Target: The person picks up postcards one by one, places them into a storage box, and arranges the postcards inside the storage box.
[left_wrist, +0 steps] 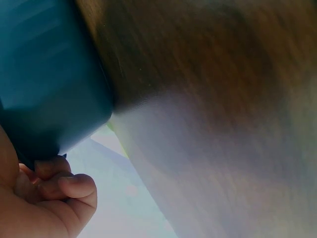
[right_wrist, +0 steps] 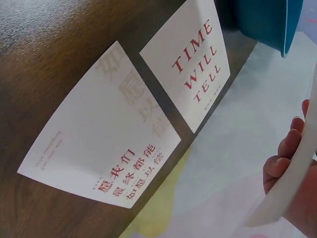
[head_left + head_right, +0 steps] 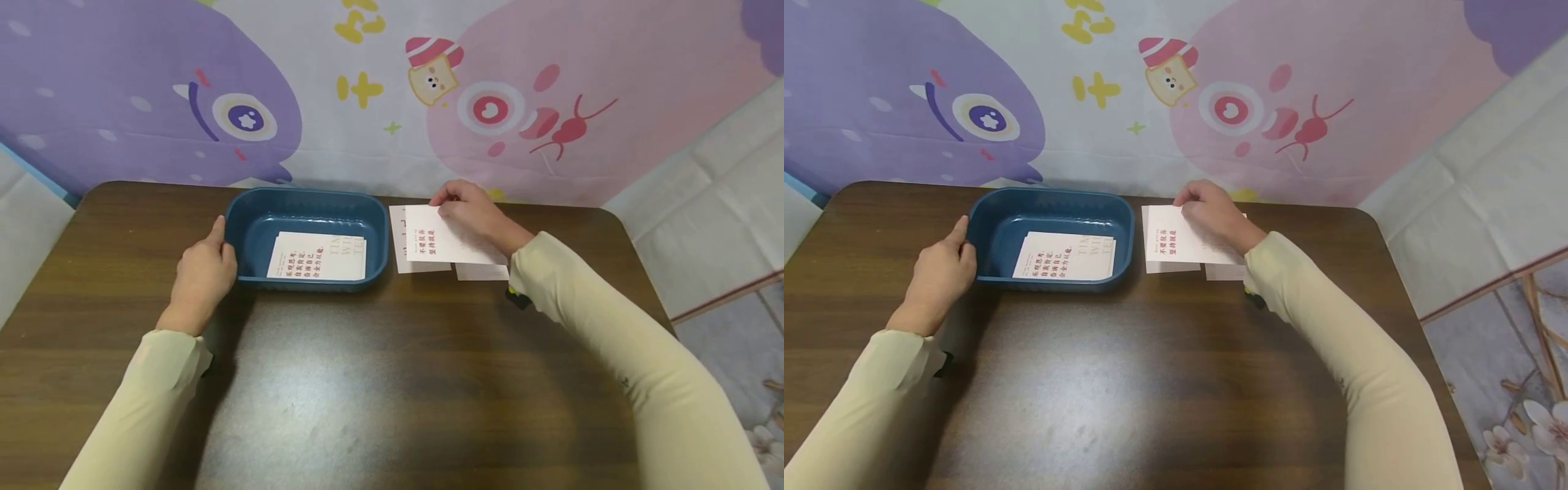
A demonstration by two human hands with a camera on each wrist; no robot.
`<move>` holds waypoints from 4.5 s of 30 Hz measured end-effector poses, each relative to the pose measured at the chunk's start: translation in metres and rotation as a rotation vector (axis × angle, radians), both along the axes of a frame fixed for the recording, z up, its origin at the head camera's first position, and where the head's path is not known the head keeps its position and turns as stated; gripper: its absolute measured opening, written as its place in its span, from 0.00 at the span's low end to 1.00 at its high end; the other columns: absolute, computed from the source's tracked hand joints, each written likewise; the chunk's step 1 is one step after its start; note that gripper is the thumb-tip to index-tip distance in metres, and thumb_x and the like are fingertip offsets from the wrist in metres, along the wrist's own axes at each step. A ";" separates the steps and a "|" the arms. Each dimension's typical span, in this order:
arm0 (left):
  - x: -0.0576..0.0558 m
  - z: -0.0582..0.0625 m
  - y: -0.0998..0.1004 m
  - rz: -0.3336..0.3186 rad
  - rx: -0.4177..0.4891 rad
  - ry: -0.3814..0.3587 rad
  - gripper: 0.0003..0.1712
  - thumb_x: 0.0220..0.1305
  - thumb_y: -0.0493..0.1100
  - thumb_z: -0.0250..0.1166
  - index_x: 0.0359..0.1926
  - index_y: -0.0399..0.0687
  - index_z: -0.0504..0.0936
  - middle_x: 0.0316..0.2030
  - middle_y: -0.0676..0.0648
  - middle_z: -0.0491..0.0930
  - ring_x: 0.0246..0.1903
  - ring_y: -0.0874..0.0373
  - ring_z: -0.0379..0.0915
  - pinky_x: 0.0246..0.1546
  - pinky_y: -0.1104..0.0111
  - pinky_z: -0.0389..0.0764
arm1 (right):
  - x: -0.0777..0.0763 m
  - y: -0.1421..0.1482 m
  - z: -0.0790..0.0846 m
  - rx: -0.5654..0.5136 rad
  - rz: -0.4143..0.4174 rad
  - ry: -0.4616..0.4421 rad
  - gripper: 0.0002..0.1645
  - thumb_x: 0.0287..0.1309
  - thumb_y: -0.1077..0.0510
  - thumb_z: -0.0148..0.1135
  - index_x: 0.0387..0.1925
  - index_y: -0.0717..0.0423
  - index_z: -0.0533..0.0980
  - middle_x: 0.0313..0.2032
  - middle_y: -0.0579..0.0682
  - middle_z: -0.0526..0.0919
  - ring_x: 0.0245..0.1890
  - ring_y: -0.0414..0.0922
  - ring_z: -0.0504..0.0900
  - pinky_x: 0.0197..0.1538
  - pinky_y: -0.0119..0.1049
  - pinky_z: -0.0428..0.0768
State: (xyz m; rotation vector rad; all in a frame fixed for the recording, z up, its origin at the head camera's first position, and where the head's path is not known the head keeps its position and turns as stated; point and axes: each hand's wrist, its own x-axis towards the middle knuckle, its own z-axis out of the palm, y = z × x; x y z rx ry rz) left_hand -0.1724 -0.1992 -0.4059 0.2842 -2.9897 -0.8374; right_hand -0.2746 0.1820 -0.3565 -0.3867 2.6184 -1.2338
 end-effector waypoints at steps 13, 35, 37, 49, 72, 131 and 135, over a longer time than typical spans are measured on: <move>0.000 -0.001 -0.001 -0.012 -0.012 0.007 0.32 0.70 0.40 0.38 0.73 0.32 0.51 0.61 0.19 0.66 0.48 0.25 0.70 0.51 0.32 0.71 | 0.001 -0.018 0.002 -0.027 0.025 -0.005 0.13 0.56 0.67 0.51 0.40 0.68 0.78 0.44 0.63 0.80 0.45 0.52 0.72 0.56 0.48 0.69; -0.001 0.000 -0.002 -0.007 0.000 -0.008 0.33 0.71 0.40 0.38 0.74 0.34 0.50 0.62 0.20 0.65 0.51 0.25 0.68 0.53 0.32 0.70 | -0.005 -0.052 0.007 0.018 0.059 0.017 0.14 0.56 0.65 0.51 0.41 0.66 0.79 0.45 0.61 0.78 0.45 0.51 0.70 0.56 0.48 0.68; -0.002 0.000 -0.002 -0.009 0.001 -0.004 0.33 0.70 0.40 0.38 0.73 0.34 0.51 0.62 0.20 0.66 0.51 0.25 0.69 0.53 0.32 0.70 | -0.006 -0.055 0.007 0.021 0.060 0.015 0.14 0.56 0.65 0.51 0.41 0.65 0.79 0.44 0.60 0.78 0.44 0.51 0.70 0.54 0.47 0.68; -0.002 0.000 -0.002 -0.015 -0.006 0.013 0.32 0.71 0.40 0.39 0.73 0.32 0.52 0.60 0.18 0.67 0.48 0.24 0.70 0.51 0.33 0.71 | -0.005 -0.072 0.008 0.018 0.082 -0.015 0.15 0.57 0.65 0.48 0.41 0.64 0.78 0.48 0.59 0.78 0.48 0.51 0.71 0.56 0.46 0.69; -0.002 -0.002 -0.003 -0.010 0.004 0.009 0.32 0.71 0.39 0.40 0.73 0.33 0.51 0.61 0.19 0.67 0.51 0.25 0.69 0.53 0.33 0.71 | -0.004 -0.096 0.007 0.043 0.101 0.006 0.15 0.58 0.64 0.48 0.42 0.63 0.79 0.50 0.59 0.78 0.48 0.51 0.71 0.57 0.47 0.69; -0.001 -0.002 -0.004 -0.013 0.015 0.031 0.32 0.70 0.39 0.40 0.73 0.32 0.52 0.59 0.18 0.69 0.48 0.26 0.71 0.51 0.34 0.72 | -0.003 -0.148 0.008 0.074 0.142 0.051 0.18 0.58 0.63 0.45 0.43 0.61 0.80 0.49 0.58 0.80 0.49 0.48 0.72 0.60 0.45 0.71; -0.001 -0.002 -0.004 -0.012 0.014 0.030 0.32 0.70 0.39 0.40 0.73 0.32 0.52 0.59 0.18 0.69 0.48 0.25 0.71 0.51 0.33 0.72 | -0.002 -0.151 0.008 0.076 0.142 0.046 0.18 0.57 0.64 0.46 0.43 0.61 0.80 0.49 0.57 0.79 0.49 0.48 0.71 0.60 0.45 0.71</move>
